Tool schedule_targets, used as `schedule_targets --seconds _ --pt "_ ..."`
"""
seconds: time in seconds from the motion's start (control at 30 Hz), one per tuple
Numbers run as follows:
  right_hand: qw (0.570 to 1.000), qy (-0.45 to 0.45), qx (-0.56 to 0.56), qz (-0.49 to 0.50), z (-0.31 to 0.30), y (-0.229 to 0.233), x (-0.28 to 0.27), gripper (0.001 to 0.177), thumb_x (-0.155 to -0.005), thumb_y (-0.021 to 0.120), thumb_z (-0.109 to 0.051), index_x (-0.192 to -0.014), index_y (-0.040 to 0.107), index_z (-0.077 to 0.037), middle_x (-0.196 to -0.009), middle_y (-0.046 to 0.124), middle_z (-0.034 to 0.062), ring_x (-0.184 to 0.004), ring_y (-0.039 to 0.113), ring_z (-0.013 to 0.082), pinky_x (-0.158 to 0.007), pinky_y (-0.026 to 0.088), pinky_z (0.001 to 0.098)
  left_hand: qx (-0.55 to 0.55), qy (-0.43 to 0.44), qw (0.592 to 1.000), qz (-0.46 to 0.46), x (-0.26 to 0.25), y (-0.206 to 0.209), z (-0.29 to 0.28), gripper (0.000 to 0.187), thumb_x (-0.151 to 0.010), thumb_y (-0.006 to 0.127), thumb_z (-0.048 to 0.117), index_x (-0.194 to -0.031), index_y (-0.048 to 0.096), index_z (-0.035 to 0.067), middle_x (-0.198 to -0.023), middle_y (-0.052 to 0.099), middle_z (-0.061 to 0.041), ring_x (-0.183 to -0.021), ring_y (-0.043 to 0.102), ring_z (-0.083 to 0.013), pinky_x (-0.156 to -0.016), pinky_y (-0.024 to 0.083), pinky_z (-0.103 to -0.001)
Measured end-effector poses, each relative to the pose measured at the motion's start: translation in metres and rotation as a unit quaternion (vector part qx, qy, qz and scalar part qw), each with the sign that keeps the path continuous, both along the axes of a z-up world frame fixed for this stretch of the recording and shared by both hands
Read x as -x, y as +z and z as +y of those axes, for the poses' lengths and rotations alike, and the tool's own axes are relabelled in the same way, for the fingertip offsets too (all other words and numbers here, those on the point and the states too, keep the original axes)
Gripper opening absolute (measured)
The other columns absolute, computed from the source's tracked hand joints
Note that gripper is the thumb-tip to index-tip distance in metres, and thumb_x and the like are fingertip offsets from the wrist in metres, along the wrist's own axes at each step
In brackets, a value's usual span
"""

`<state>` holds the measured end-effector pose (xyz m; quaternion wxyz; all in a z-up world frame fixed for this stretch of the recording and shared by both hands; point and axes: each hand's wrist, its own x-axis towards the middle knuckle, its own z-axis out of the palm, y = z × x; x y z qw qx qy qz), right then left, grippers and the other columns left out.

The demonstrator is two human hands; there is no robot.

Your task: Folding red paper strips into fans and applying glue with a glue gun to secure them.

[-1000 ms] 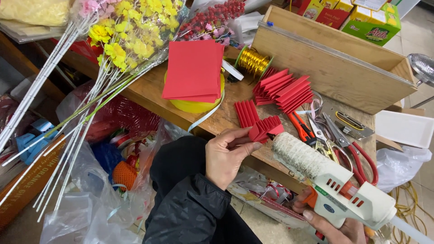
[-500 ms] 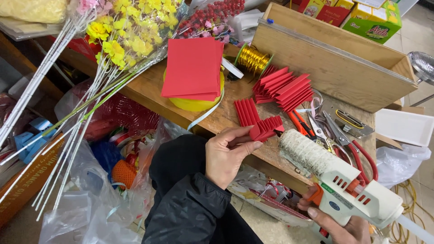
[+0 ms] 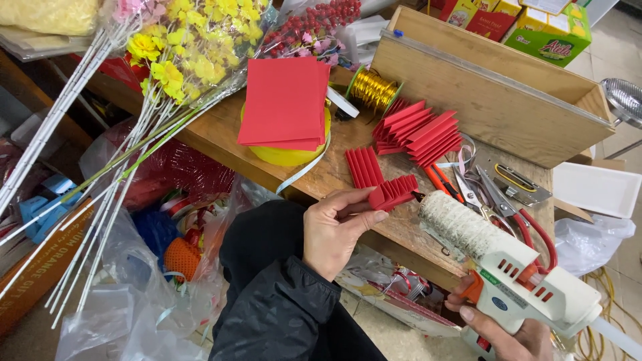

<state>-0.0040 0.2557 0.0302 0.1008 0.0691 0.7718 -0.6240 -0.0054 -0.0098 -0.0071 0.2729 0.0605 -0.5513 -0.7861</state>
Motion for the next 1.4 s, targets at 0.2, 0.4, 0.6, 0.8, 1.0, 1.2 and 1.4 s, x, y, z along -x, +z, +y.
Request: schedule_targets --seconds 0.2,0.4,0.6,0.8,1.0,1.2,1.4 --pt "0.997 -0.064 0.018 -0.039 -0.016 0.016 -0.002 0.048 -0.084 0.059 0.027 -0.131 0.062 0.022 -0.113 0.071 0.04 -0.1 0.069 0.0565 -0.099 0.057 0.0609 -0.008 -0.008 1.0 0.011 0.001 -0.002 0.001 0.039 -0.077 0.087 0.002 -0.114 0.076 0.003 -0.112 0.077 -0.016 -0.103 0.081 -0.0282 -0.093 0.071 -0.035" --pt "0.999 -0.044 0.008 -0.02 -0.012 0.015 -0.003 0.052 -0.081 0.063 0.026 -0.133 0.066 0.019 -0.111 0.074 0.0367 -0.099 0.072 0.0514 -0.098 0.058 0.0564 -0.01 -0.01 1.0 0.001 -0.001 0.001 0.0 0.038 -0.078 0.086 0.003 -0.115 0.076 0.003 -0.113 0.078 -0.016 -0.105 0.081 -0.0294 -0.093 0.072 -0.037" --pt "0.733 0.285 -0.346 0.511 0.04 -0.015 0.044 0.074 -0.082 0.066 -0.027 -0.148 0.049 0.0 -0.161 0.045 0.0173 -0.153 0.042 0.0299 -0.13 0.028 0.0412 -0.016 0.048 0.997 -0.052 0.003 0.002 -0.005 0.042 -0.075 0.088 0.008 -0.115 0.08 -0.003 -0.105 0.084 -0.013 -0.094 0.079 -0.0155 -0.085 0.067 -0.028" --pt "0.778 0.056 -0.494 0.385 0.093 -0.047 0.115 0.094 -0.069 0.076 -0.02 -0.158 0.047 -0.011 -0.16 0.04 0.0151 -0.134 0.057 0.0342 -0.104 0.056 0.0527 -0.116 0.046 0.99 -0.067 0.005 -0.001 -0.003 0.04 -0.076 0.087 0.002 -0.112 0.073 -0.005 -0.098 0.083 -0.019 -0.085 0.079 -0.0218 -0.08 0.07 -0.035" --pt "0.809 0.033 -0.562 0.168 0.081 -0.06 0.195 0.085 -0.08 0.075 -0.054 -0.153 0.046 -0.022 -0.16 0.036 0.0096 -0.124 0.063 0.0379 -0.089 0.059 0.0594 -0.226 0.033 0.97 -0.079 0.005 0.005 -0.002 0.029 -0.08 0.083 -0.004 -0.106 0.07 -0.008 -0.089 0.079 -0.027 -0.076 0.079 -0.0346 -0.076 0.07 -0.045" --pt "0.811 0.047 -0.515 0.274 0.065 -0.059 0.179 0.089 -0.08 0.072 -0.057 -0.152 0.054 -0.008 -0.153 0.046 0.0222 -0.139 0.046 0.0385 -0.108 0.045 0.0589 -0.33 0.013 0.941 -0.079 0.013 -0.012 -0.001 0.024 -0.085 0.078 -0.007 -0.108 0.071 -0.009 -0.092 0.078 -0.024 -0.078 0.076 -0.0355 -0.077 0.068 -0.045" --pt "0.958 0.196 -0.116 0.175 -0.036 -0.016 0.078 0.086 -0.068 0.09 -0.019 -0.149 0.06 -0.016 -0.14 0.075 0.0004 -0.12 0.067 0.0111 -0.11 0.049 0.0293 -0.404 -0.108 0.903 -0.097 0.013 -0.025 0.023 0.021 -0.091 0.074 -0.003 -0.112 0.071 -0.008 -0.098 0.076 -0.025 -0.085 0.077 -0.0365 -0.079 0.067 -0.04"
